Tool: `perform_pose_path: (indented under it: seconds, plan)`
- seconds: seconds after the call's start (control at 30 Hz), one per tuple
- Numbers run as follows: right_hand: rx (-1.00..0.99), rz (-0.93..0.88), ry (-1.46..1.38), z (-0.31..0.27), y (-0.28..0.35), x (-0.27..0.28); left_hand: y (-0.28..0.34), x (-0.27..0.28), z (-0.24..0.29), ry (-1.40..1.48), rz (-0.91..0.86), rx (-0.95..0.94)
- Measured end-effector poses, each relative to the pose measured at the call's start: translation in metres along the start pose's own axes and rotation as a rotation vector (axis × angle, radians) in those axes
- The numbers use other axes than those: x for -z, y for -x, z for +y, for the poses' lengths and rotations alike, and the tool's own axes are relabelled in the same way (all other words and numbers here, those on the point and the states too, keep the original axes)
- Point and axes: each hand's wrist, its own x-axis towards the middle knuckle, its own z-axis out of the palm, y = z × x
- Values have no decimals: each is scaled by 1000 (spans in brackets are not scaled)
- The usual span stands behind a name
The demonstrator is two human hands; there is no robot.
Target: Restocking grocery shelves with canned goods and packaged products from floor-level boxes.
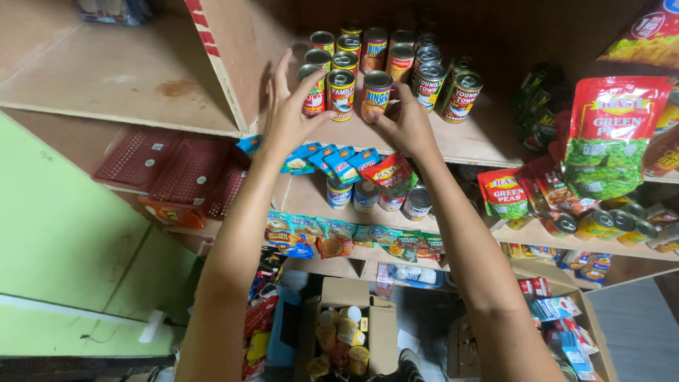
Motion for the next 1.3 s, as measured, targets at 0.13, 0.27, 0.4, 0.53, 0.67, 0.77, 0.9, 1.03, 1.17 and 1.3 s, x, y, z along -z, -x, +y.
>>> perform_pose_path:
  seconds: [0.13, 0.27, 0.4, 0.53, 0.67, 0.77, 0.9, 1.03, 1.17, 1.3]
  plan:
    - [37, -20, -33, -8, 1, 2, -9, -1, 10, -98, 34, -99]
    - [49, -28, -10, -11, 2, 2, -10, -8, 12, -125, 30, -81]
    - [43, -29, -10, -14, 4, 1, -7, -13, 7, -111, 54, -104]
    - [47, -41, -33, -18, 2, -2, -10, -12, 4, -141, 96, -76]
    - [80, -48, -40, -13, 2, -2, -12, -13, 2, -109, 104, -72]
    - [87, -45, -15, -20, 2, 1, -13, -15, 2, -92, 100, -40]
    - [77, -41, 7, -20, 3, 1, -14, -24, -5, -78, 95, -28]
    - [56, -36, 10, -17, 3, 1, -13, -22, -2, -73, 94, -27]
    - [82, -30, 0, -22, 4, 2, -8, -25, -10, -79, 51, -95]
    - [190, 79, 15, -11, 2, 6, -13, -7, 8, -16, 47, -108]
